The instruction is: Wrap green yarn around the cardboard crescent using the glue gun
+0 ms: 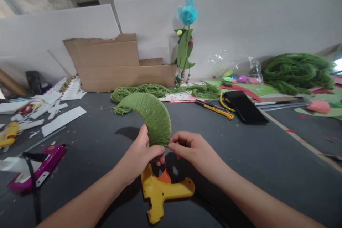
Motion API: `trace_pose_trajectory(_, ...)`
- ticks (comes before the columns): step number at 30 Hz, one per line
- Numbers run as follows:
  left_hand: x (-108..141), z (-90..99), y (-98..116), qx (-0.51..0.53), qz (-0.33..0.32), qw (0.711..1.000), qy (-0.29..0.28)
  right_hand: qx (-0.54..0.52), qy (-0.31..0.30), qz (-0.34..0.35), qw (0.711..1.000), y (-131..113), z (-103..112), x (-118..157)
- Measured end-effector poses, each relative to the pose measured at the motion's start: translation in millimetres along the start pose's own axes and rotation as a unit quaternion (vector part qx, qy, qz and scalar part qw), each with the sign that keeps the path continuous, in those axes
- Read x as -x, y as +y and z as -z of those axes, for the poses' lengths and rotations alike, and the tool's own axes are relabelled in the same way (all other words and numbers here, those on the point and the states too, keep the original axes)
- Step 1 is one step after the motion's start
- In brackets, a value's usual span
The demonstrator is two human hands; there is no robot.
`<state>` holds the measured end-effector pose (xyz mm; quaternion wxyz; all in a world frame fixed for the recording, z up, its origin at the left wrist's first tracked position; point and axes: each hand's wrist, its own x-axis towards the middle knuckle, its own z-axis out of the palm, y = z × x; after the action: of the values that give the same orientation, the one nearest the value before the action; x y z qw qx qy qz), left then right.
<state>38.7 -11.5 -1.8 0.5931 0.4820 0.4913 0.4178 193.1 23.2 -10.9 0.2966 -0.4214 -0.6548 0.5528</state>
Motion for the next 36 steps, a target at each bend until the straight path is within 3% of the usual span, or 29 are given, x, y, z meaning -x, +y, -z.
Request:
trace_pose_trajectory(7, -1, -0.8, -4, 0.017, -0.012, 1.000, 0.016, -0.016, -0.013, 0.008, 1.000, 4, -1, 0)
trace_pose_trajectory(13, -3, 7.4, -6, 0.080, -0.057, 0.995, 0.001, 0.049, 0.027, 0.042, 0.998, 1, 2, -1)
trace_pose_trajectory(18, -1, 15.3, -7, 0.008, 0.002, 1.000, 0.018, 0.068, 0.015, 0.069, 0.995, 0, 3, 1)
trace_pose_trajectory(25, 1, 19.4, -6, -0.076, 0.073, 0.994, 0.042, 0.093, 0.052, 0.102, 0.989, -5, 9, 2)
trace_pose_trajectory(31, -5, 23.6, 1, 0.005, 0.023, 0.996, 0.090, 0.145, 0.097, 0.139, 0.975, 0, 15, 0)
trace_pose_trajectory(36, -19, 35.6, -3, 0.127, 0.057, 0.985, 0.106, 0.260, 0.140, 0.234, 0.926, 2, 18, -2)
